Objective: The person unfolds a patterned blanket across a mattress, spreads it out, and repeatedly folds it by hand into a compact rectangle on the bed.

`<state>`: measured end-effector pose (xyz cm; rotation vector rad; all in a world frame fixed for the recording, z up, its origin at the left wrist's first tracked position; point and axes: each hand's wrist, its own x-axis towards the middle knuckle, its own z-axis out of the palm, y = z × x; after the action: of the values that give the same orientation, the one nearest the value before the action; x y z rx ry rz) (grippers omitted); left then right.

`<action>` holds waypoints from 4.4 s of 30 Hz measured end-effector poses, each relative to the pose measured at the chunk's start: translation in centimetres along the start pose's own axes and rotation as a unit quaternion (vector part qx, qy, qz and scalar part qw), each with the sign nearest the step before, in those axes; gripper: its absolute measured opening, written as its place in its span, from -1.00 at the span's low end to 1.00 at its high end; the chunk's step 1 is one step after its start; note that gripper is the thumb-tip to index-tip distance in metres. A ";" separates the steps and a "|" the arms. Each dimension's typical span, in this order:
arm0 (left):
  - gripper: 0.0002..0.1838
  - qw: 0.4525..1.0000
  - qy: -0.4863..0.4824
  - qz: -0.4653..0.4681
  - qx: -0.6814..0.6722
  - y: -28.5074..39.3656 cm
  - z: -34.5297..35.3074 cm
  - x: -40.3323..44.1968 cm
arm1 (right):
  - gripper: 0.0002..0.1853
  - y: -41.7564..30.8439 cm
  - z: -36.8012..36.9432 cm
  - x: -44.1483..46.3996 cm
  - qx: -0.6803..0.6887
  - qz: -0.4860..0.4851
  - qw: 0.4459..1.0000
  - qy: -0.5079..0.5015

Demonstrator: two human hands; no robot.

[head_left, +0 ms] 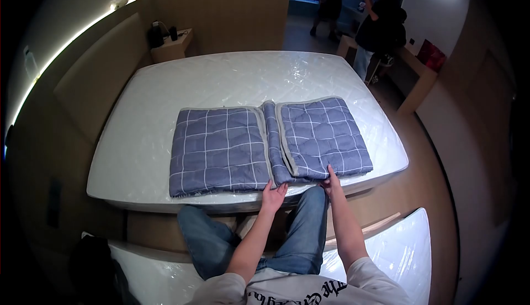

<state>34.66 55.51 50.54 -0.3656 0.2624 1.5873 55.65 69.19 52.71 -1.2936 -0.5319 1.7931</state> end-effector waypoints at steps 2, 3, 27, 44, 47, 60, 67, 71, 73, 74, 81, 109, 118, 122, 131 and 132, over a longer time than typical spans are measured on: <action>-0.39 0.999 0.008 0.037 0.014 -0.2 -0.5 0.4 | -0.40 0.0 -0.7 -0.2 0.030 -0.016 0.999 0.015; -0.43 0.999 0.014 0.010 0.039 0.0 -0.1 -0.5 | -0.40 -0.4 -0.2 -1.4 0.063 -0.031 0.997 0.030; -0.19 0.208 0.036 0.277 0.937 2.6 5.0 -3.7 | -0.32 -1.5 -2.8 0.6 0.091 -0.021 0.992 0.082; -0.27 0.566 -0.006 0.211 0.797 4.6 0.2 -3.3 | -0.66 -5.5 11.6 -7.2 -0.347 -0.563 0.750 -0.020; -0.29 0.731 -0.023 0.240 0.639 6.0 1.8 -6.1 | -0.58 -4.2 15.2 -9.9 -0.361 -0.596 0.715 -0.065; -0.22 0.933 -0.088 0.277 0.214 25.6 3.3 -15.5 | -0.36 10.5 25.7 -19.0 -0.476 -0.605 0.537 -0.344; -0.17 0.915 0.000 0.165 0.369 37.4 5.9 -18.1 | -0.54 5.4 16.6 -8.4 -0.334 -0.420 0.842 -0.055; -0.27 0.777 0.101 0.117 0.610 35.7 14.6 -13.3 | -0.51 5.2 14.0 -2.6 -0.236 -0.237 0.939 -0.076; -0.34 0.634 0.163 0.123 0.746 38.4 13.6 -7.8 | -0.45 5.7 14.1 -1.1 -0.065 -0.013 0.967 -0.246; -0.40 0.464 0.216 0.126 0.850 39.3 13.2 -5.8 | -0.42 6.0 14.5 -1.1 -0.098 -0.011 0.975 -0.200; -0.55 0.723 0.018 0.183 0.666 36.9 17.8 -10.7 | -0.46 4.4 16.1 -5.5 -0.050 -0.210 0.943 -0.252; -0.10 0.476 0.305 0.261 0.782 43.6 8.9 -5.7 | -0.16 8.7 14.9 -12.1 -0.451 -0.434 0.766 -0.144; -0.16 0.661 0.212 0.170 0.700 40.6 14.1 -10.6 | -0.33 7.9 15.9 -11.4 -0.427 -0.479 0.762 -0.091; -0.08 0.528 0.254 0.223 0.779 40.4 14.5 -10.3 | -0.34 7.8 15.0 -12.8 -0.469 -0.505 0.720 -0.079; 0.02 0.513 0.273 0.144 0.801 42.9 14.3 -6.4 | -0.21 9.6 15.6 -12.9 -0.493 -0.428 0.754 -0.074; 0.02 0.535 0.281 0.144 0.784 42.9 15.1 -6.0 | -0.21 9.7 15.5 -12.9 -0.491 -0.429 0.755 -0.074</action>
<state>-8.99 53.54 64.35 0.6786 2.1459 0.8742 39.22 55.26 58.65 -1.1673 -1.9733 0.7599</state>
